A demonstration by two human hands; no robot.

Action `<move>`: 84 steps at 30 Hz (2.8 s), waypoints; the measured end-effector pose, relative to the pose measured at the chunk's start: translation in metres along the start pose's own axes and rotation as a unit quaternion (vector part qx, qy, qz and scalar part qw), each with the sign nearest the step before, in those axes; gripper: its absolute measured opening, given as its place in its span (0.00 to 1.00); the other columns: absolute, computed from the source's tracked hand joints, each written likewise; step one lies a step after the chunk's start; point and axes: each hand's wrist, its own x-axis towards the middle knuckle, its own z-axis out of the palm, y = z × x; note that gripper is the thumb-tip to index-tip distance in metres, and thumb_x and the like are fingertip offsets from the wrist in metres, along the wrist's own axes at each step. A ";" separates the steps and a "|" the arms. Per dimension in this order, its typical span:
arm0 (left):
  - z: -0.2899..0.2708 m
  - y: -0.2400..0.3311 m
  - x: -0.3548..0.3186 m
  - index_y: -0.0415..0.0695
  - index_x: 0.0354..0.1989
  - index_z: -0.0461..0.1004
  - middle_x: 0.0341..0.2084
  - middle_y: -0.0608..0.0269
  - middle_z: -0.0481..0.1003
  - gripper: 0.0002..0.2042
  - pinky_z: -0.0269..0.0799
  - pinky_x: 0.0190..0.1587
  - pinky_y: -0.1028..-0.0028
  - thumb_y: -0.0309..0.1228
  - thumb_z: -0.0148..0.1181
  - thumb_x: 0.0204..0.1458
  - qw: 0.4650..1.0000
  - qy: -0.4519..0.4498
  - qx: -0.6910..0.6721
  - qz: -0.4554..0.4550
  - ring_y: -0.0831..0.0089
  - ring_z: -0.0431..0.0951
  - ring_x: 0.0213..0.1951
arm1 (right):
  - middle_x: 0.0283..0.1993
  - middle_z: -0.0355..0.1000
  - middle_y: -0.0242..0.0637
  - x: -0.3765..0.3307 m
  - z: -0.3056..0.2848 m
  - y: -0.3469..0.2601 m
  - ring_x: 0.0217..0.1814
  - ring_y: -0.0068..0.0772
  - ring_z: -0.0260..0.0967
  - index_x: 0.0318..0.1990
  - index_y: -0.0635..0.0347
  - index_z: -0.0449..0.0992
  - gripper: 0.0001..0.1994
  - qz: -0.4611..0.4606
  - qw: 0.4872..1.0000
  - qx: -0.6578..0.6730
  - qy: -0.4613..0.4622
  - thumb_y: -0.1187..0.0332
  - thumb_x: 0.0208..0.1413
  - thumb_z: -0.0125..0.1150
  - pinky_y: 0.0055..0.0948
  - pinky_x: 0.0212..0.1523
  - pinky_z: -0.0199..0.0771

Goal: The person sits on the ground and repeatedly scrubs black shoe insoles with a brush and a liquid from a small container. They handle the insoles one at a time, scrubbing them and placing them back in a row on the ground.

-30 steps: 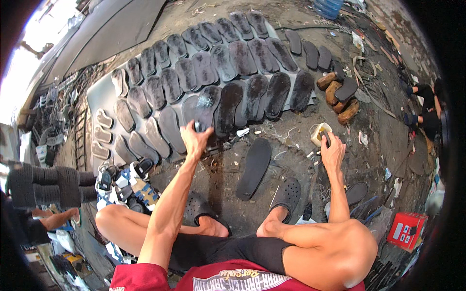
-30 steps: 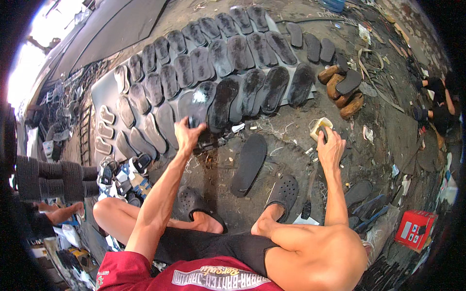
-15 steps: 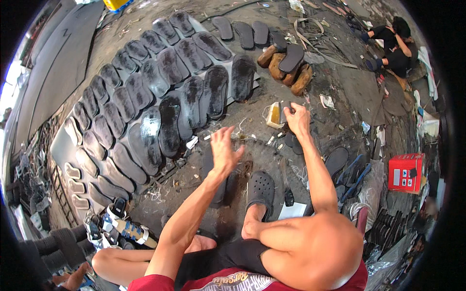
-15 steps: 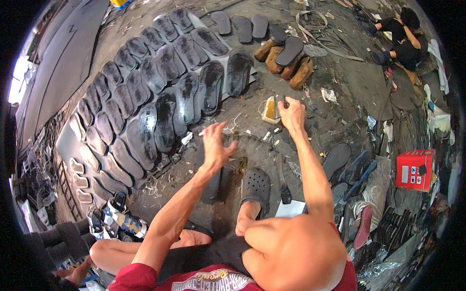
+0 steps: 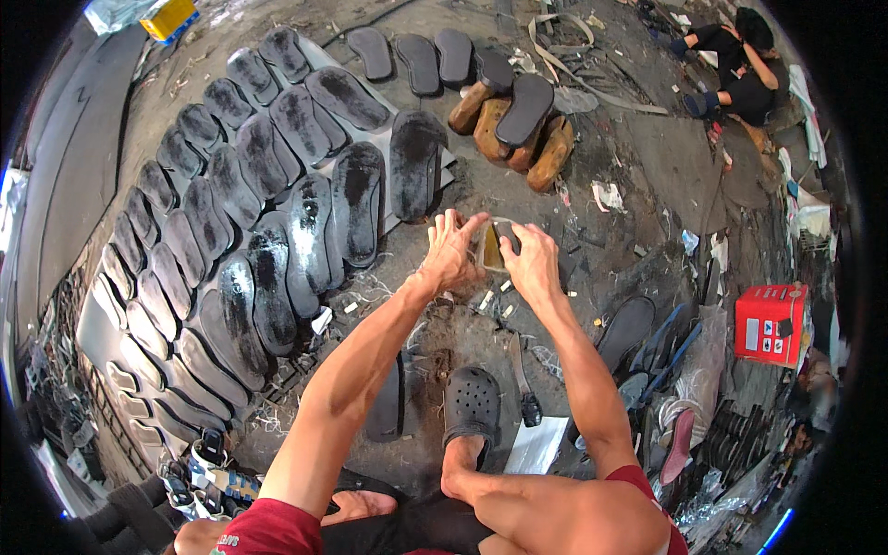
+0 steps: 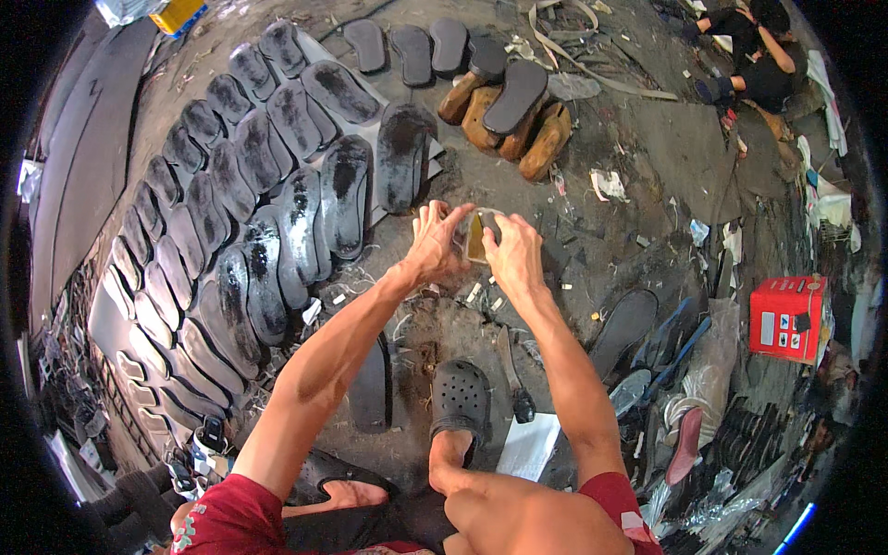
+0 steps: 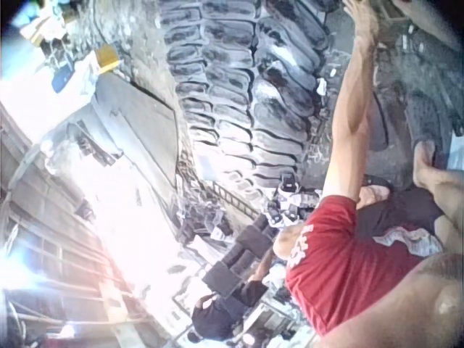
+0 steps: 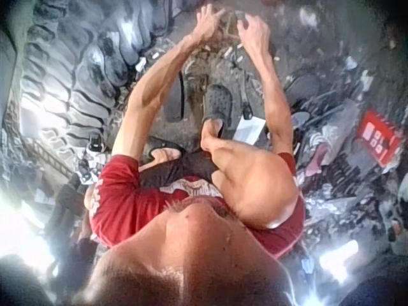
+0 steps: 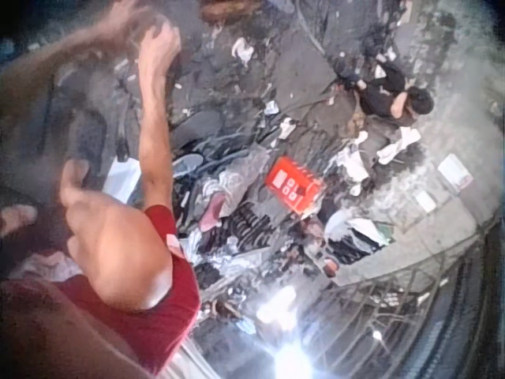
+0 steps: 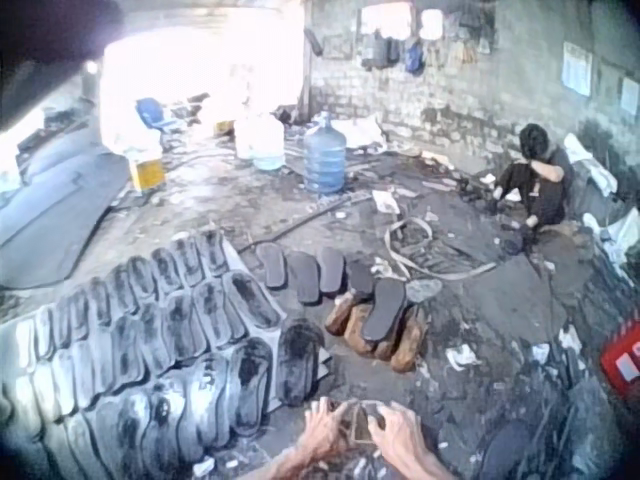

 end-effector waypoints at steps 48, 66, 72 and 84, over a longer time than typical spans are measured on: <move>-0.007 0.048 -0.393 0.35 0.73 0.65 0.60 0.38 0.65 0.44 0.68 0.65 0.49 0.26 0.80 0.46 0.874 0.267 -0.031 -0.405 0.41 0.67 0.62 | 0.41 0.82 0.57 -0.185 0.080 -0.172 0.37 0.58 0.83 0.50 0.73 0.81 0.19 -0.003 0.968 0.180 -0.175 0.64 0.60 0.73 0.46 0.42 0.81; -0.009 0.048 -0.390 0.33 0.76 0.63 0.58 0.35 0.65 0.45 0.70 0.62 0.49 0.28 0.77 0.48 0.880 0.280 0.009 -0.382 0.41 0.69 0.58 | 0.51 0.82 0.29 -0.103 0.072 -0.191 0.59 0.36 0.76 0.52 0.49 0.86 0.16 -0.481 0.858 0.021 -0.177 0.74 0.58 0.62 0.44 0.62 0.68; -0.017 0.050 -0.386 0.38 0.77 0.64 0.57 0.39 0.66 0.45 0.72 0.59 0.51 0.28 0.78 0.48 0.879 0.270 0.012 -0.394 0.43 0.70 0.58 | 0.47 0.83 0.38 -0.153 0.058 -0.150 0.49 0.42 0.79 0.57 0.52 0.83 0.17 -0.414 0.892 -0.011 -0.181 0.71 0.59 0.68 0.46 0.58 0.69; -0.008 0.044 -0.387 0.41 0.78 0.62 0.59 0.37 0.65 0.46 0.73 0.63 0.52 0.27 0.79 0.49 0.872 0.293 -0.043 -0.390 0.39 0.70 0.61 | 0.36 0.78 0.35 -0.165 0.067 -0.146 0.41 0.41 0.77 0.55 0.52 0.82 0.15 -0.358 0.929 -0.003 -0.089 0.68 0.60 0.68 0.45 0.50 0.68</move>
